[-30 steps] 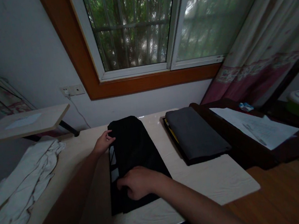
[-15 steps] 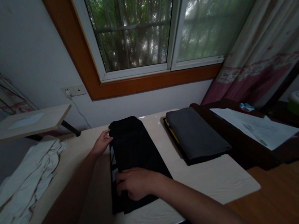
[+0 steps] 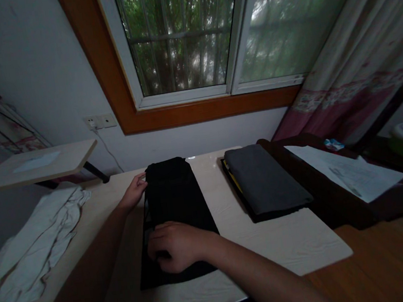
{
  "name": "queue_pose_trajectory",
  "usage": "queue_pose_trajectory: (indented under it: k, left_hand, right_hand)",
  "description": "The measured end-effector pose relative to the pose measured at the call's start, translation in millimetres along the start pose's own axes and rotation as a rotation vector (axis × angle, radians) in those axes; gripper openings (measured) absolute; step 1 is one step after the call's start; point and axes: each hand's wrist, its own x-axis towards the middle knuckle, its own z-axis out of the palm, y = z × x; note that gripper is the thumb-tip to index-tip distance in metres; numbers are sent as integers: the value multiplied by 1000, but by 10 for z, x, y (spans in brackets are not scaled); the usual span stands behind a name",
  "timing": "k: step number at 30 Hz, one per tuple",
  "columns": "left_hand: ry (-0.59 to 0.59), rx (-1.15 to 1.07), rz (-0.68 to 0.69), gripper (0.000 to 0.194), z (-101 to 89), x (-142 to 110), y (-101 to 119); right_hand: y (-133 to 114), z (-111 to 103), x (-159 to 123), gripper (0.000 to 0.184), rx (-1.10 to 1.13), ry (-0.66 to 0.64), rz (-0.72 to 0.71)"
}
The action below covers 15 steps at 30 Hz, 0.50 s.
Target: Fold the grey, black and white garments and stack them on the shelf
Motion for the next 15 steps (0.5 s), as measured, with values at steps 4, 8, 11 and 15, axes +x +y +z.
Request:
queue_pose_trajectory:
  k: [4,8,11,15]
  left_hand:
    - [-16,18,8,60,-41,-26,20]
    - [-49,20,27,61,-78,-133,4]
    - [-81,44,44,62,-101,-267,4]
    - [-127,173,52,63,-91,-397,85]
  right_hand:
    - [-6,-13,31,16,-11,33,5]
    - [-10,-24,17,13,-51,47,28]
    - [-11,-53,24,12,-41,51,8]
    - [-26,-76,111,14,-45,19,-52]
